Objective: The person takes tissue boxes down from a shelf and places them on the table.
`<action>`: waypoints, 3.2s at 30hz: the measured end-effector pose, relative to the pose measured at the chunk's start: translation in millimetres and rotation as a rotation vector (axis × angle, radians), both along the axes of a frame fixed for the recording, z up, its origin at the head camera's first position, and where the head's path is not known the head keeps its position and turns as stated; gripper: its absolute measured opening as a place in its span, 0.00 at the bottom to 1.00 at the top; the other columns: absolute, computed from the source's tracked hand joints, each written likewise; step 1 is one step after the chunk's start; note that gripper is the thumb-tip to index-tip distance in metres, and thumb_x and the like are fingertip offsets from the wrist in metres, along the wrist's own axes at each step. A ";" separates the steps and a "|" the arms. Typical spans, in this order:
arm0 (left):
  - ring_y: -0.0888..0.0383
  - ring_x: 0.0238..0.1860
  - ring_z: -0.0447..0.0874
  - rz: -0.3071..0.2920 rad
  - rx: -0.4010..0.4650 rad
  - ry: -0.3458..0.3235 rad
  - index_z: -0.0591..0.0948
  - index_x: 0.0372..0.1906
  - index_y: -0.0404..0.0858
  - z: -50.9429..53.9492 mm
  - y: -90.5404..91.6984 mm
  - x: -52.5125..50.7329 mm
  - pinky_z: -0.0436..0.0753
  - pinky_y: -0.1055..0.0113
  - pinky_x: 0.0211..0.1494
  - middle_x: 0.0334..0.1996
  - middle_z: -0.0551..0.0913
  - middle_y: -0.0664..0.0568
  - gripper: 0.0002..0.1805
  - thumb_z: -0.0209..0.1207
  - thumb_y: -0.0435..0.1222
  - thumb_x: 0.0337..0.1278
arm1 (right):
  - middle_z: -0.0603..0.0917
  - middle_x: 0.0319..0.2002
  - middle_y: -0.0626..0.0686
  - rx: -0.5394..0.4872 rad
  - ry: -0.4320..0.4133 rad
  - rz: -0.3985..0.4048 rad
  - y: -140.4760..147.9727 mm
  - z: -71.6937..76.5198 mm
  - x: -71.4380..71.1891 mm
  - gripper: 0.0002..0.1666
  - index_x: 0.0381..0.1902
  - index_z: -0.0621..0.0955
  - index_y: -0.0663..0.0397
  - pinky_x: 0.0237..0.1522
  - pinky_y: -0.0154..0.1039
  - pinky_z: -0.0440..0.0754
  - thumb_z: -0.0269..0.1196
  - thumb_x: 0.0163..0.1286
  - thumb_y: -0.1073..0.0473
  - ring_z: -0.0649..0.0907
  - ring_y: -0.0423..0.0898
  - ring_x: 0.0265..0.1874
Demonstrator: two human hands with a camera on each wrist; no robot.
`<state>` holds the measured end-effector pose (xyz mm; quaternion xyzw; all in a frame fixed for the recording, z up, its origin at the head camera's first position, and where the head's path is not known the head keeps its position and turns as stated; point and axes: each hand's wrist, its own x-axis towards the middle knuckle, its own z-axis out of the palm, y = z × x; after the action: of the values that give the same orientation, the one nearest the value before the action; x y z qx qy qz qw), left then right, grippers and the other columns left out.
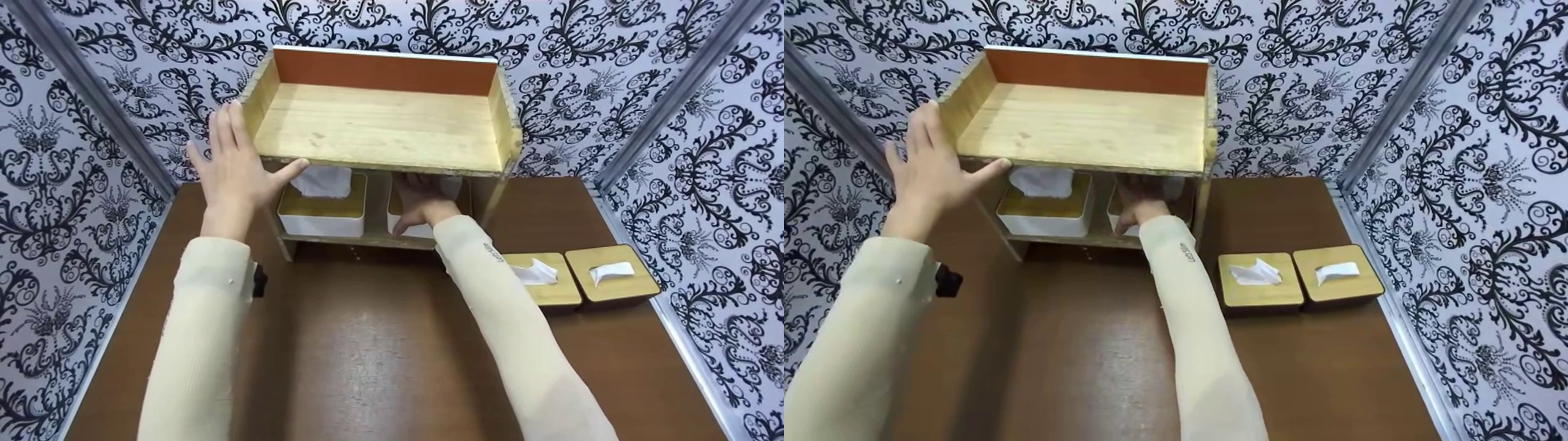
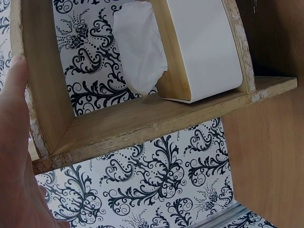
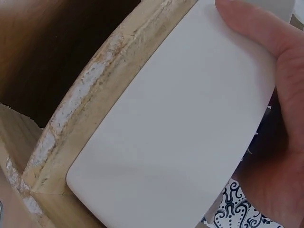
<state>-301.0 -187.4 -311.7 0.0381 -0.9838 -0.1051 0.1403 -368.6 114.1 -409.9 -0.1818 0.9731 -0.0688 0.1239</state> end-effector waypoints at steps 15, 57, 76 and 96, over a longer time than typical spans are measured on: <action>0.45 0.80 0.28 0.005 0.010 -0.012 0.25 0.76 0.42 -0.2 0.0 1.7 0.29 0.30 0.74 0.79 0.27 0.45 0.74 0.43 0.83 0.36 | 0.39 0.80 0.53 0.003 0.048 0.024 -3.3 -5.7 -4.2 0.83 0.79 0.36 0.47 0.81 0.45 0.41 0.76 0.40 0.34 0.40 0.51 0.79; 0.45 0.80 0.28 -0.006 0.009 -0.020 0.25 0.76 0.42 1.2 3.0 1.1 0.30 0.29 0.73 0.79 0.27 0.44 0.74 0.42 0.84 0.36 | 0.58 0.71 0.63 0.143 0.447 0.185 -18.9 1.1 60.9 0.73 0.76 0.53 0.53 0.76 0.62 0.50 0.72 0.37 0.32 0.58 0.64 0.71; 0.43 0.79 0.28 -0.012 0.011 -0.018 0.24 0.76 0.41 1.1 0.7 3.0 0.30 0.27 0.72 0.78 0.27 0.43 0.74 0.42 0.83 0.36 | 0.55 0.74 0.66 0.173 0.431 0.320 -22.9 1.7 123.5 0.80 0.78 0.44 0.54 0.78 0.63 0.43 0.73 0.38 0.30 0.59 0.64 0.72; 0.44 0.79 0.28 -0.016 0.024 -0.010 0.26 0.76 0.41 1.4 -1.1 3.7 0.31 0.27 0.73 0.78 0.27 0.43 0.73 0.42 0.83 0.38 | 0.63 0.70 0.63 0.238 0.484 0.409 -15.3 -45.7 179.1 0.77 0.76 0.53 0.55 0.76 0.60 0.54 0.72 0.33 0.28 0.66 0.61 0.68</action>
<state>-297.4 -188.4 -310.3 0.0323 -0.9834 -0.1180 0.1340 -189.5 98.8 -455.6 -0.3686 0.9188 0.1166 -0.0792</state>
